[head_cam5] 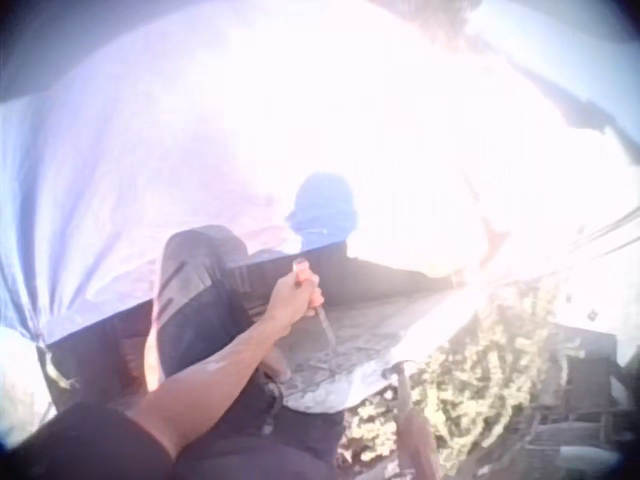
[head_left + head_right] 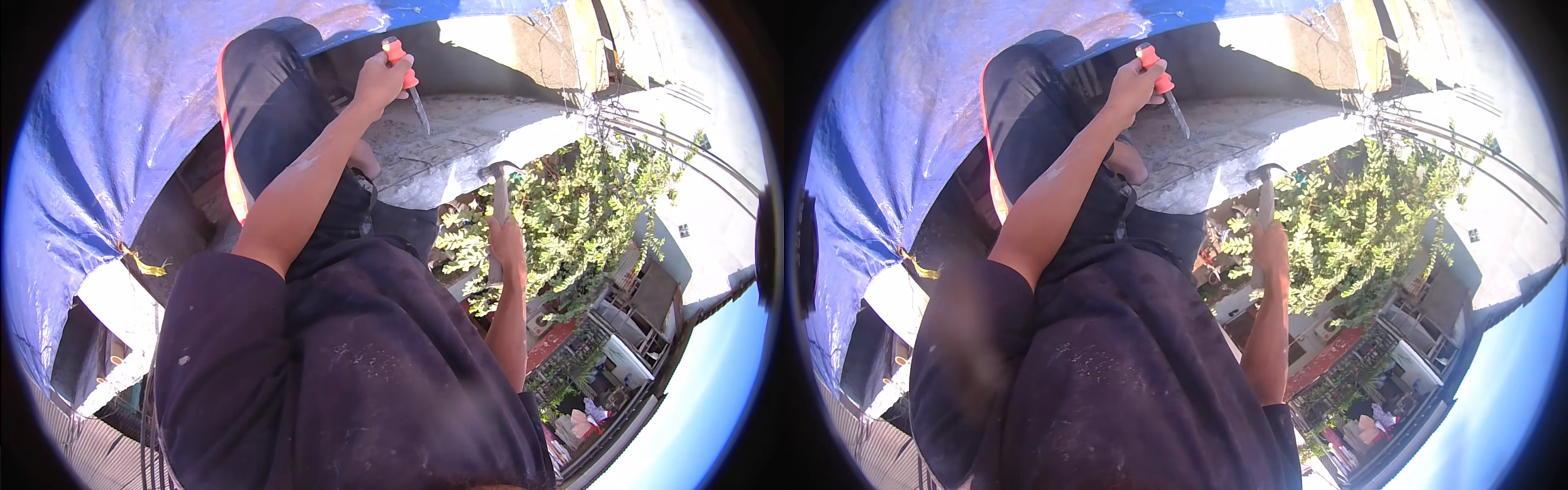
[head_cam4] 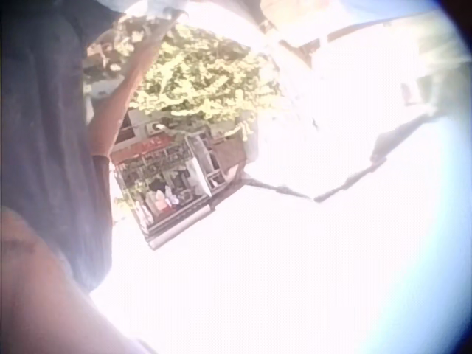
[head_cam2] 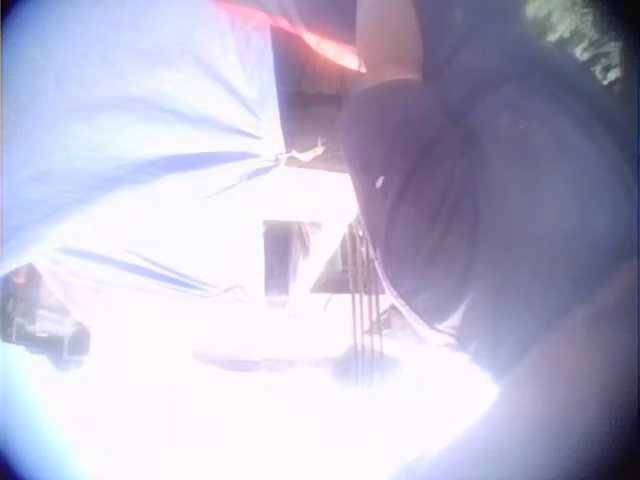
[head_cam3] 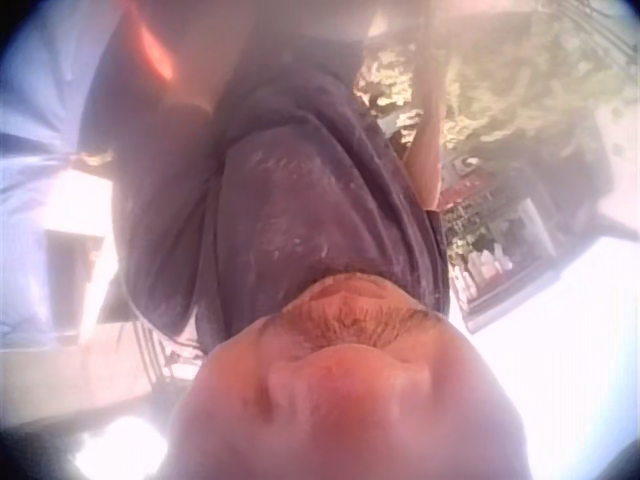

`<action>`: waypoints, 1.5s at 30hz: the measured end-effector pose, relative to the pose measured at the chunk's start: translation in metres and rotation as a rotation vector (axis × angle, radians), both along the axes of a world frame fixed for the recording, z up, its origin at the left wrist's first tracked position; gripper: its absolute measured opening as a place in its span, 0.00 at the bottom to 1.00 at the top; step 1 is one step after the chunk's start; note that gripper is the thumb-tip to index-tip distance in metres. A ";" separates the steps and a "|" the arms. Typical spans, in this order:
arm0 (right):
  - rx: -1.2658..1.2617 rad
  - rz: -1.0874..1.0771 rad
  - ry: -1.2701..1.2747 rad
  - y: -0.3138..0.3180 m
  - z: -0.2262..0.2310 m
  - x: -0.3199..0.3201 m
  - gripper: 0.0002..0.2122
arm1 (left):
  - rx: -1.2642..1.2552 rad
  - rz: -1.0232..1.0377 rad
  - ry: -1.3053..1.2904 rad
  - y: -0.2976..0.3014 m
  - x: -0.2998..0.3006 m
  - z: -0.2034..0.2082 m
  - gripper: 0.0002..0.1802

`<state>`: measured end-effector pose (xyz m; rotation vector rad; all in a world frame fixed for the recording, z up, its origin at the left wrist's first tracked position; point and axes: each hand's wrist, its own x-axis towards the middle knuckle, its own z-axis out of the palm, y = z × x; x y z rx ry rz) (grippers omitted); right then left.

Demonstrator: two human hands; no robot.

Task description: The person chips away at a concrete ledge using a hammer and a chisel.

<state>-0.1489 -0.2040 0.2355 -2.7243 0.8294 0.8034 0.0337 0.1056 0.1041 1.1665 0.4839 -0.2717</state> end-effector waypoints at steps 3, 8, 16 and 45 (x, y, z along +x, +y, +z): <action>-0.090 0.091 -0.010 -0.017 -0.015 -0.003 0.22 | -0.002 0.009 -0.024 -0.003 0.008 0.014 0.21; -0.129 0.113 0.048 0.009 -0.004 0.023 0.21 | -0.124 0.210 -0.070 0.041 0.021 0.005 0.15; -0.140 -0.044 0.117 0.018 -0.002 0.023 0.21 | -0.248 0.353 0.084 0.053 0.019 -0.010 0.11; 0.146 -0.184 -0.116 0.026 0.014 0.023 0.16 | -0.284 0.197 0.247 0.048 0.021 -0.026 0.23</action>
